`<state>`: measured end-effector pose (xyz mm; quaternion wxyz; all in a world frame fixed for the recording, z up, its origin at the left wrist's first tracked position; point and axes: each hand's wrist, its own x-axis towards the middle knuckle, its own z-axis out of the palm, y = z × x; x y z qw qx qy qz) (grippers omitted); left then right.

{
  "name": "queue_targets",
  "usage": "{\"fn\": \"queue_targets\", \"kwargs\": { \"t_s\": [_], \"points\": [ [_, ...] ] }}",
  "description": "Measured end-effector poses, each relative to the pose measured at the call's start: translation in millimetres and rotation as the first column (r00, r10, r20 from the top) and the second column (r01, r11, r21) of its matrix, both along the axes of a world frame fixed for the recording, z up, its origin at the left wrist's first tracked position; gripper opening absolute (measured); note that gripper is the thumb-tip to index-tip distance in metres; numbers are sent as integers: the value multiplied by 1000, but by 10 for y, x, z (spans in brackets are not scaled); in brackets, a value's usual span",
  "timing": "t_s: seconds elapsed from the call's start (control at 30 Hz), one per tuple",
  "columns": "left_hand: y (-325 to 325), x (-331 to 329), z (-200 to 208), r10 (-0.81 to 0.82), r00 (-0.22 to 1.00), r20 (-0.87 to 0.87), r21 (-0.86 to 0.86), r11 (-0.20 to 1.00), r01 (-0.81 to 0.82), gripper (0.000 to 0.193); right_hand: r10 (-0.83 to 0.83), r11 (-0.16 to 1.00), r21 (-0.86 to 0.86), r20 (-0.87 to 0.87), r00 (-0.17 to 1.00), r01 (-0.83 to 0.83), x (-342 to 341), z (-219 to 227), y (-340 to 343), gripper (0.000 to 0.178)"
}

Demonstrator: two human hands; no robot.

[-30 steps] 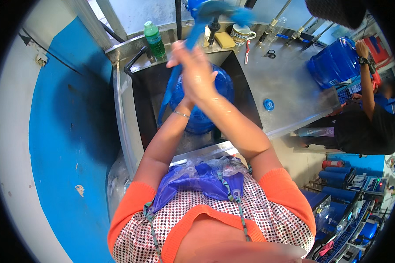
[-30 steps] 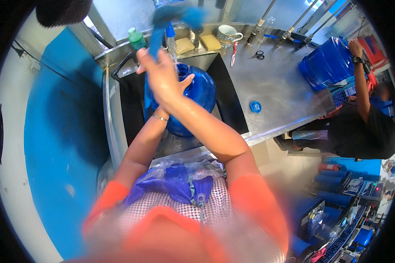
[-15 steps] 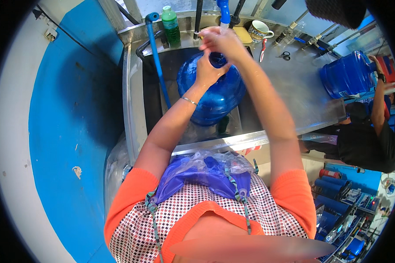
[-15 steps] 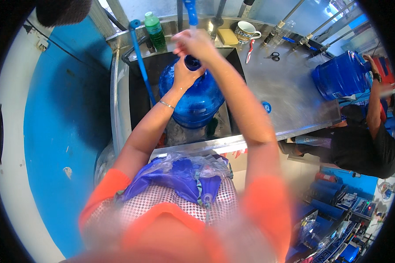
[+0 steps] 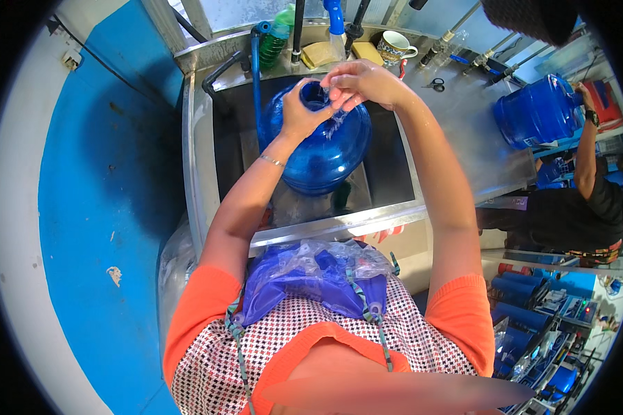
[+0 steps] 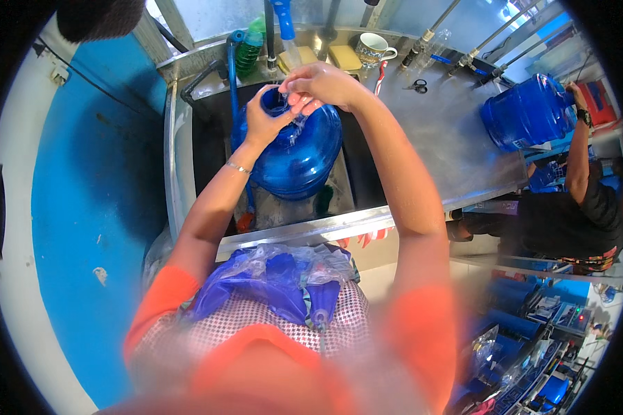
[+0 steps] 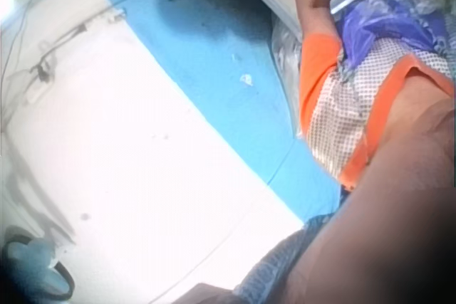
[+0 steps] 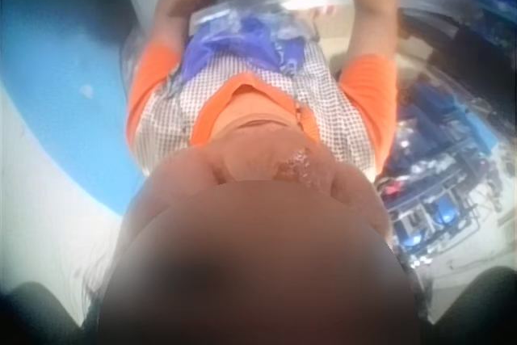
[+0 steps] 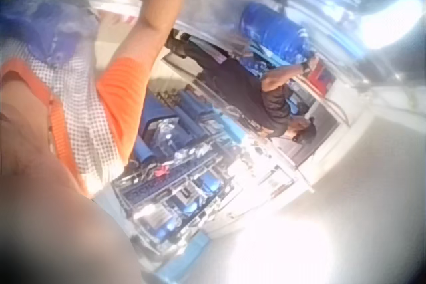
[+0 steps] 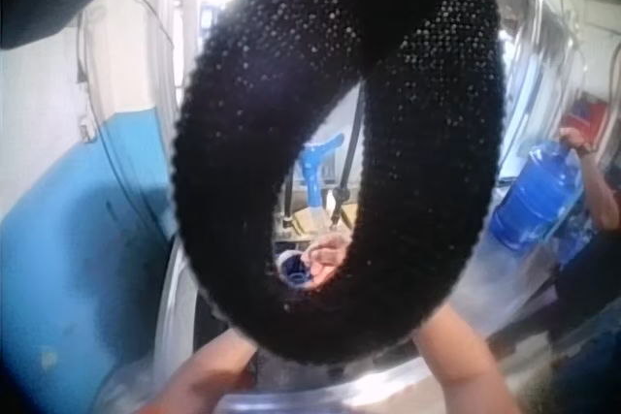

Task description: The person scrubs the exterior of a large blue water jug with a soapy sponge, rinses it with a hose, and fills the jug with water. They then place the filled jug on a counter.

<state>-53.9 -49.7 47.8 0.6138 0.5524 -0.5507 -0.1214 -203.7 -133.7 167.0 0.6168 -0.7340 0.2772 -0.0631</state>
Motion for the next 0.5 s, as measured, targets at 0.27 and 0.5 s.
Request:
{"fn": "queue_targets", "kwargs": {
  "t_s": [0.27,0.5],
  "points": [
    [893,619,773,-603,739,-300,-507,757,412,39,-607,776,-130,109,787,617,-984,-1192,-666,27],
    [943,1352,113,-522,354,-776,-565,825,-22,45,-767,534,481,-72,638,696,-1840,-2358,-173,46]
  ]
}}
